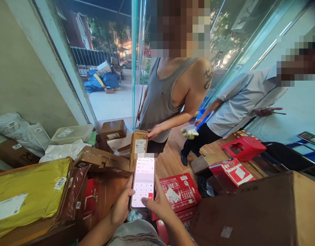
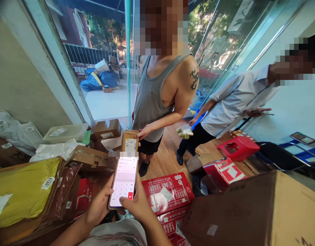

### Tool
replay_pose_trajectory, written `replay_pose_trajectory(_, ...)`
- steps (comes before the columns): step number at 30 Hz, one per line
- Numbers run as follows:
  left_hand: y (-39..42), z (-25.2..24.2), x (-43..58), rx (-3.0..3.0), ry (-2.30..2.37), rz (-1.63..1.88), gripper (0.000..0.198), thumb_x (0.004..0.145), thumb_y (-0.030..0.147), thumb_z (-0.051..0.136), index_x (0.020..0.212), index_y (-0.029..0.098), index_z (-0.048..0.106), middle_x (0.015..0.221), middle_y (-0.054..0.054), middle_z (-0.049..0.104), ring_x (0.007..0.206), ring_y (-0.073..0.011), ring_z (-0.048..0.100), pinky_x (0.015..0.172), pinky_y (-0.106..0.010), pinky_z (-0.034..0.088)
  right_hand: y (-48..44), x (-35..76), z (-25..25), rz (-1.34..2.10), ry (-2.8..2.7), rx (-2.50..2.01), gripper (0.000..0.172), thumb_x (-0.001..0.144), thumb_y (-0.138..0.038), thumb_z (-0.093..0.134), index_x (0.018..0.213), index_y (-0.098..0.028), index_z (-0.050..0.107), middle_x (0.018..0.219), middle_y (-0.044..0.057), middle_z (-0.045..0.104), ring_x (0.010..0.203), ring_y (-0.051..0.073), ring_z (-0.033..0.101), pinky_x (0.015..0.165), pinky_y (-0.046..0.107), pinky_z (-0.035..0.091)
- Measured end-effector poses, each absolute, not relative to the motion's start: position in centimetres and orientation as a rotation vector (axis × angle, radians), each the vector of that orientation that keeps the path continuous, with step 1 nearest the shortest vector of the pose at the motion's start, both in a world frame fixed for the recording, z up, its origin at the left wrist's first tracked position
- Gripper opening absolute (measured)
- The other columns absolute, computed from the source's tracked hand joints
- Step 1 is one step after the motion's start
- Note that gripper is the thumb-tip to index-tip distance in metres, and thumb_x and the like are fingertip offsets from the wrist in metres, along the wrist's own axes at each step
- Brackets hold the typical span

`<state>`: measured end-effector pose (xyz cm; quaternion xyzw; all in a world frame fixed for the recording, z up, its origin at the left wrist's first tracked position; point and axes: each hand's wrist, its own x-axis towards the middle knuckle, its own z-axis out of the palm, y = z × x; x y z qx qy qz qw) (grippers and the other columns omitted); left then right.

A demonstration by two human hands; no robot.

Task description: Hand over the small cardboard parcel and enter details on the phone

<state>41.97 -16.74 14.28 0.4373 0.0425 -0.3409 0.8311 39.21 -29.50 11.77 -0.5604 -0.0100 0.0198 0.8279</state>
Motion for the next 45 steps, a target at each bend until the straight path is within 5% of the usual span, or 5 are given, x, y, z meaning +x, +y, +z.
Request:
replay_pose_trajectory(6,-16.7,13.7,42.1,0.854,0.089,-0.682,0.098,0.064,0.026,0.052,0.146,0.022,-0.002,0.123,-0.013,0.059,0.089,-0.0271,0.063,0.046,-0.022,0.048,-29.6,39.3,11.8,0.015,-0.042,-1.216,0.08,0.059,-0.012,0.068,0.128,-0.024,0.03,0.116,0.008,0.059,0.097,0.022,0.059,0.079,0.035,0.05)
replay_pose_trajectory(18,-16.8,13.6,42.0,1.01,0.154,-0.712,0.084,0.078,0.034,0.055,0.145,0.031,0.004,0.121,-0.013,0.059,0.075,-0.0252,0.066,0.041,-0.03,0.053,-29.2,39.2,11.6,0.033,0.148,-1.16,0.059,0.07,-0.03,0.057,0.126,-0.024,0.04,0.096,0.003,0.063,0.075,0.018,0.057,0.056,0.026,0.042)
replay_pose_trajectory(24,-16.2,12.6,42.0,0.863,0.047,-0.74,0.083,0.077,0.037,0.052,0.145,0.032,0.004,0.128,-0.012,0.055,0.082,-0.0268,0.065,0.045,-0.033,0.055,-29.0,39.3,12.0,-0.01,0.182,-1.226,0.058,0.075,-0.036,0.054,0.129,-0.022,0.038,0.099,0.004,0.062,0.087,0.021,0.056,0.073,0.031,0.044)
replay_pose_trajectory(40,-16.5,13.4,42.1,0.867,0.109,-0.738,0.094,0.068,0.038,0.058,0.144,0.031,0.003,0.126,-0.013,0.056,0.073,-0.0247,0.064,0.042,-0.032,0.053,-29.6,39.2,11.8,0.007,0.158,-1.224,0.057,0.069,-0.027,0.05,0.125,-0.02,0.043,0.107,0.003,0.062,0.093,0.022,0.056,0.079,0.032,0.044)
replay_pose_trajectory(45,-16.5,13.6,42.0,0.845,0.091,-0.769,0.096,0.069,0.034,0.057,0.144,0.031,-0.002,0.123,-0.012,0.058,0.078,-0.0265,0.065,0.044,-0.031,0.054,-29.5,39.0,11.4,-0.004,0.133,-1.23,0.059,0.064,-0.022,0.052,0.121,-0.022,0.043,0.095,0.001,0.063,0.082,0.019,0.055,0.07,0.029,0.044)
